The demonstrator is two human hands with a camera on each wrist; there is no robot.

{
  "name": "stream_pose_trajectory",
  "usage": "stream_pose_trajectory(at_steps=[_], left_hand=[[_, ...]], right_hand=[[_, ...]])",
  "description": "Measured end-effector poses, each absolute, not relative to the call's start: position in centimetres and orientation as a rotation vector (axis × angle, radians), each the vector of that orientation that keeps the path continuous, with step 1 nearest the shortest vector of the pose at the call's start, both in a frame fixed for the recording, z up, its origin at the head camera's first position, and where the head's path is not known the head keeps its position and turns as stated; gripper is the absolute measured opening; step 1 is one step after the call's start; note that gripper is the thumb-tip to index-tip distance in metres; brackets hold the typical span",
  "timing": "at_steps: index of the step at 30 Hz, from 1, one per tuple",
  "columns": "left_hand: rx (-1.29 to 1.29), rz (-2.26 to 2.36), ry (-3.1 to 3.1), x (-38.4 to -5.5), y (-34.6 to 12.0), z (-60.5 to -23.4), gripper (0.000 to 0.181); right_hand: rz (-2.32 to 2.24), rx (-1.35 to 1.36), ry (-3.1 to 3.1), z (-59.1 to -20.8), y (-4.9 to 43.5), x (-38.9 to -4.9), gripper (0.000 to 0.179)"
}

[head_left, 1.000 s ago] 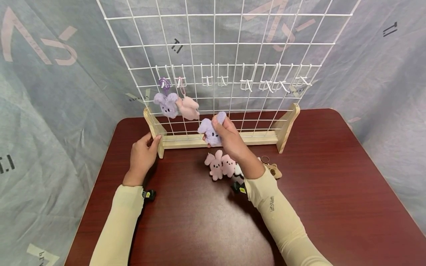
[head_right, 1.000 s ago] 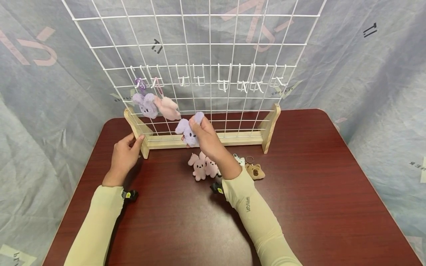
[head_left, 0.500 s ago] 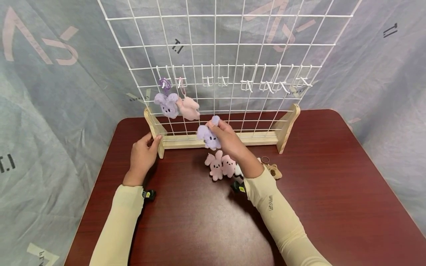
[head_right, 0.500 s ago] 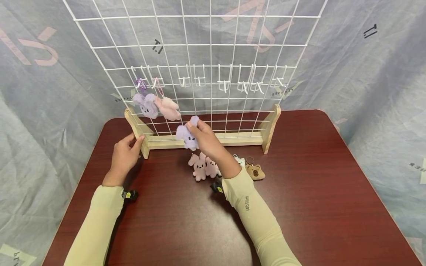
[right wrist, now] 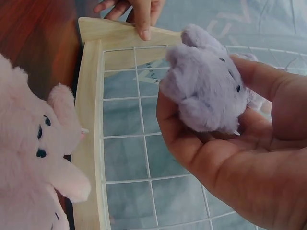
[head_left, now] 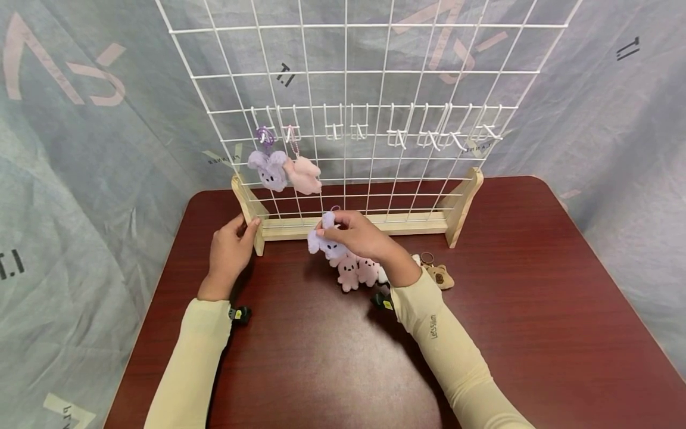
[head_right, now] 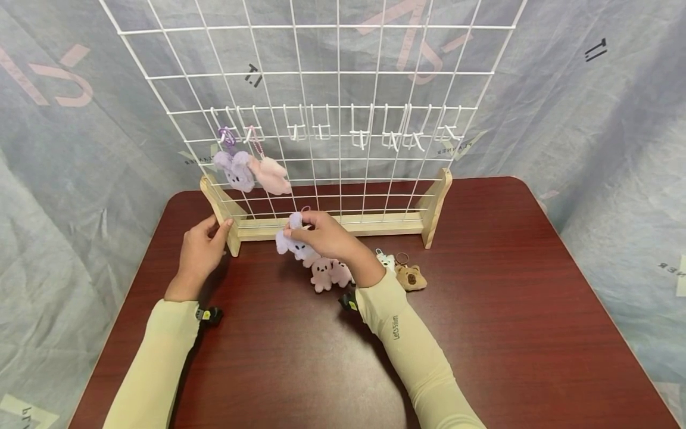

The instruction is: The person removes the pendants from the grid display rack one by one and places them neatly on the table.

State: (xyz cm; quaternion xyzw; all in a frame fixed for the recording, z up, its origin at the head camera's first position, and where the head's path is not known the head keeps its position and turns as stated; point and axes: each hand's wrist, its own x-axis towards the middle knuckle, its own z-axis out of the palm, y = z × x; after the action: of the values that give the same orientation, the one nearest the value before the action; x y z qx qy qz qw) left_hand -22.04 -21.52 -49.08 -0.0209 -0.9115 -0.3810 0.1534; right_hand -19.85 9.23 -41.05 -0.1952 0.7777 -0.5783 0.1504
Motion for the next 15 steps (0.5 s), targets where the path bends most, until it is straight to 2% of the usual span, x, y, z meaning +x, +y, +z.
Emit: stream_pose_trajectory(at_steps=[15], left_hand=[[-0.06, -1.093, -2.603, -22.09, -21.43, -49.0, 0.042]], right_hand=[[-1.542, -0.556, 2.248, -41.98, 9.24, -20.5, 0.021]])
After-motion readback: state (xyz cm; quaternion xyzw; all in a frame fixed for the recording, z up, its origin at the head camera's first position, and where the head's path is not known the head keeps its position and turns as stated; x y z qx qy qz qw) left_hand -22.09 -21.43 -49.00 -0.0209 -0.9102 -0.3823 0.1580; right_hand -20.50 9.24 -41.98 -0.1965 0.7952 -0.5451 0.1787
